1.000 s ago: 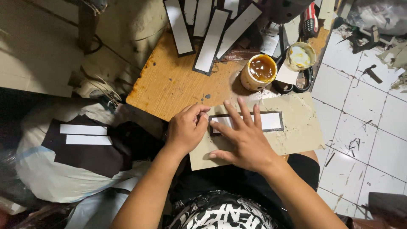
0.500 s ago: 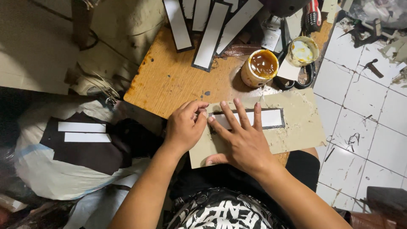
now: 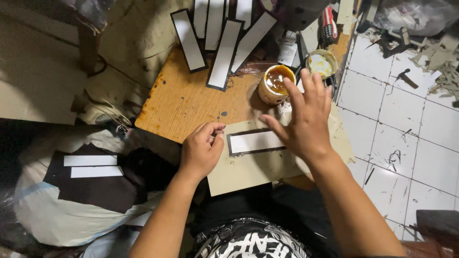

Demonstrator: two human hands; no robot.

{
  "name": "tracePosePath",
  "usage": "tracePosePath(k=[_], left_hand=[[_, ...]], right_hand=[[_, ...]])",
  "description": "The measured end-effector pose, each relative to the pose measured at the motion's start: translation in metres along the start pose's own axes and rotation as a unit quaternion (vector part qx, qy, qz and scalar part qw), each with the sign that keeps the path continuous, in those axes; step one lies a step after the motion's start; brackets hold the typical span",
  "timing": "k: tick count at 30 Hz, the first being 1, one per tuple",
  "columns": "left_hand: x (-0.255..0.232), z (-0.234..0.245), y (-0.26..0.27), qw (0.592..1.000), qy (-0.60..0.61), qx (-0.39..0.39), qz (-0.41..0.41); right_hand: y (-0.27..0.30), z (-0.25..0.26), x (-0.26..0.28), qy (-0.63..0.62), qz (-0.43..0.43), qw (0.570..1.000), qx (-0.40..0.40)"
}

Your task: Applying glue to leather strips and assembling them onto a cardboard template

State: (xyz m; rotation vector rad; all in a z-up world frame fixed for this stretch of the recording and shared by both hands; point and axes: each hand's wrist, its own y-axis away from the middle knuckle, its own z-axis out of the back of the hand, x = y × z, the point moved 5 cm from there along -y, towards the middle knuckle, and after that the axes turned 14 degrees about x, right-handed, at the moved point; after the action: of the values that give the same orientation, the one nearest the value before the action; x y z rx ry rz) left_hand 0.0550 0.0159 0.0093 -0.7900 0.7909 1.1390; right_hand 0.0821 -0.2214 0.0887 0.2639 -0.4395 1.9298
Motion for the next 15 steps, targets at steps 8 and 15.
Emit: tracePosePath(k=[8,15], left_hand=[[0.003,0.0,0.0,1.0,-0.01,0.003,0.011],[0.005,-0.001,-0.002,1.0,-0.014,0.003,0.016]], right_hand=[[-0.034,-0.001,-0.026,0.096,-0.045,0.994,0.037],[-0.007,0.005,-0.025,0.076,-0.023,0.997,-0.023]])
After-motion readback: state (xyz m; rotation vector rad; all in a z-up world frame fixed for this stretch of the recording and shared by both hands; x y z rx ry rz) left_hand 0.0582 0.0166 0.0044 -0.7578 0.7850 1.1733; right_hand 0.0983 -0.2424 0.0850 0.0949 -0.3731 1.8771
